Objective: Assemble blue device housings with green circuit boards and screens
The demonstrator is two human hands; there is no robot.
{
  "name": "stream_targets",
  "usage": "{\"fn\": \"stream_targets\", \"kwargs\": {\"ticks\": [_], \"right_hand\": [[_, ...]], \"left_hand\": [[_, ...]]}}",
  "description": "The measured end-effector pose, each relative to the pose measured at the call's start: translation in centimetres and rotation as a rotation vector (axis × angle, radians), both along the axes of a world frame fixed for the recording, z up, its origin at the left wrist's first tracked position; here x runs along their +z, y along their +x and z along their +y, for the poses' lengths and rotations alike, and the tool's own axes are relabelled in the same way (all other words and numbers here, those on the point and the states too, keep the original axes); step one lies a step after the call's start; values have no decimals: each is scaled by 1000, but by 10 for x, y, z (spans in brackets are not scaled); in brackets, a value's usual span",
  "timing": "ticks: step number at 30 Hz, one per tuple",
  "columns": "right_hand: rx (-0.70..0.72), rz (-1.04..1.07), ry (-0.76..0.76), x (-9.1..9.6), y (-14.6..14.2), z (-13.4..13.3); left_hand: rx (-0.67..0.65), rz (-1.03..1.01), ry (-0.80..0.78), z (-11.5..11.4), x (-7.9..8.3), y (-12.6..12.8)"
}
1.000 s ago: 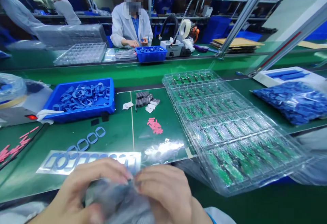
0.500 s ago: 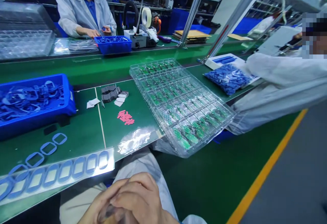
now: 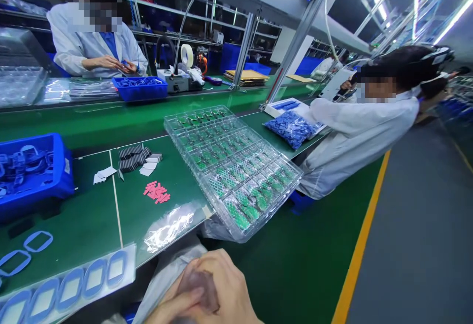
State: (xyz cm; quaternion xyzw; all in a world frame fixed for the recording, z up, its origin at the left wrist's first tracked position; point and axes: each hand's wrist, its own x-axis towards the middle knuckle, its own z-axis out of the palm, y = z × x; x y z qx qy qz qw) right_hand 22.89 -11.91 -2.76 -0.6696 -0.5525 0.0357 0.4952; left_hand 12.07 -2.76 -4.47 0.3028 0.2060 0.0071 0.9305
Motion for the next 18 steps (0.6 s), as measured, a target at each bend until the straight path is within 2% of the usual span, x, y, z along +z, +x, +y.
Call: {"fn": "stream_targets", "kwargs": {"ticks": [3,5,9,12,15,18], "right_hand": [[-27,148,-29,3,15,-14],[-80,265,-55,5,22,-27],[-269,559,14,8,29,-43],[-336,719,77,5,29,-45],[-343,819,129,2,37,-52],[-259,886,197,3,53,-65]], "left_hand": [[-117,-89,-190,-2,-3,15],[-158,-112,-226,-3,-3,24],[-159,-80,-149,-8,3,46],[-138,5,-108,-19,4,62],[-103,66,-66,-26,-3,70],[-5,118,159,-21,-15,73]]}}
